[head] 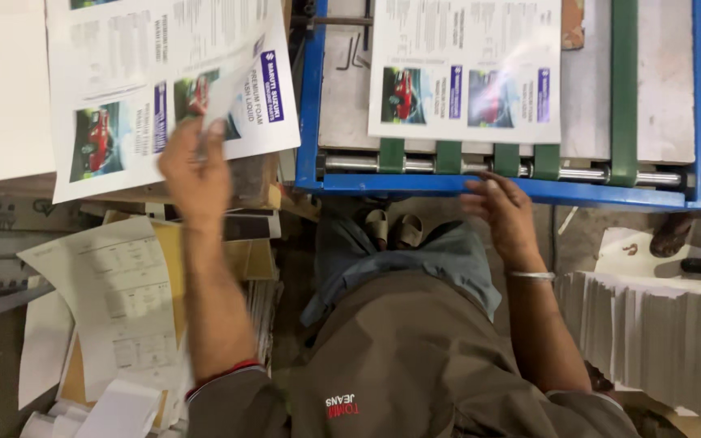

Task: The person repeatedly picks up printed sheets from a pile on the left, places them onto a blue roller machine, and then moves them to a stack on the right. The task involves continuous handling of paper sheets in a repetitive cycle.

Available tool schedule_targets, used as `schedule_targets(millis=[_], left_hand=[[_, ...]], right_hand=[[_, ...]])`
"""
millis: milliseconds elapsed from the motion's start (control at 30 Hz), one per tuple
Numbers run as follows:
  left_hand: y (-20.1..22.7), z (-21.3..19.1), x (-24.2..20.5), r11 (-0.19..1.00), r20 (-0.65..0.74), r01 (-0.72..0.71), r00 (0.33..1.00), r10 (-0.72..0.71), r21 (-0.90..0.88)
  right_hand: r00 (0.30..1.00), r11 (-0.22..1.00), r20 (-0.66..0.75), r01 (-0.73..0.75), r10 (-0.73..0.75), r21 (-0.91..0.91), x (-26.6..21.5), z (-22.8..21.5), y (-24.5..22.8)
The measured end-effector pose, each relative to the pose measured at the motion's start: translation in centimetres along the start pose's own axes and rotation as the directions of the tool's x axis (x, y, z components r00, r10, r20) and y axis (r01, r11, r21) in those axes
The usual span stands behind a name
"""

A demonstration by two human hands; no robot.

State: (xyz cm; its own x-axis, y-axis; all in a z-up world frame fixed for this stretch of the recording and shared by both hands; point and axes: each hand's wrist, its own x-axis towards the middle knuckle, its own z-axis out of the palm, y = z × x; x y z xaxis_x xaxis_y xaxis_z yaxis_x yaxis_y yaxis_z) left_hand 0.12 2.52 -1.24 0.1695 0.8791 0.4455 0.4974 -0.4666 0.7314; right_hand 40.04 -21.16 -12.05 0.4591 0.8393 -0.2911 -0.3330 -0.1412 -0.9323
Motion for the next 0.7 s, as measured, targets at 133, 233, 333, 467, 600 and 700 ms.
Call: schedule_targets(millis=[133,233,333,467,600,700], left_hand=[[5.6,7.8,-4.1,0.916,0.107,-0.382,0.923,0.37,0.123],[11.0,12.3,-6.6,0.822,0.422,-0.559,0.774,0.472,0.105],[15.0,12.2,-7.6,0.837,0.54,-0.532,0.671,0.509,-0.128],[19.0,6.6,-9.3,0.448,0.376,0.06,0.647,0.663,-0.892],[22.6,2.4,-10.8,0.083,0.233,0.317,0.471,0.851,-0.945],[22.8,2.6,-9.4,0.098,0.071,-0.012,0.597,0.799,-0.995]], right_hand=[[0.905,0.995,0.414,0.09,-0.099,0.042,-0.7,6.1,-2.0],[0.856,0.945,0.504,-0.066,-0.111,0.321,-1.0,9.8,-1.3],[0.998,0.98,0.05,0.029,-0.04,0.196,0.9,9.4,-0.6],[0.986,0.959,-0.166,0.063,-0.017,0.275,3.2,3.5,-0.6],[0.932,0.893,-0.235,0.338,-0.274,0.298,3.9,-1.9,-0.1],[0.871,0.897,-0.344,0.417,-0.35,0.144,4.2,-5.3,1.1]])
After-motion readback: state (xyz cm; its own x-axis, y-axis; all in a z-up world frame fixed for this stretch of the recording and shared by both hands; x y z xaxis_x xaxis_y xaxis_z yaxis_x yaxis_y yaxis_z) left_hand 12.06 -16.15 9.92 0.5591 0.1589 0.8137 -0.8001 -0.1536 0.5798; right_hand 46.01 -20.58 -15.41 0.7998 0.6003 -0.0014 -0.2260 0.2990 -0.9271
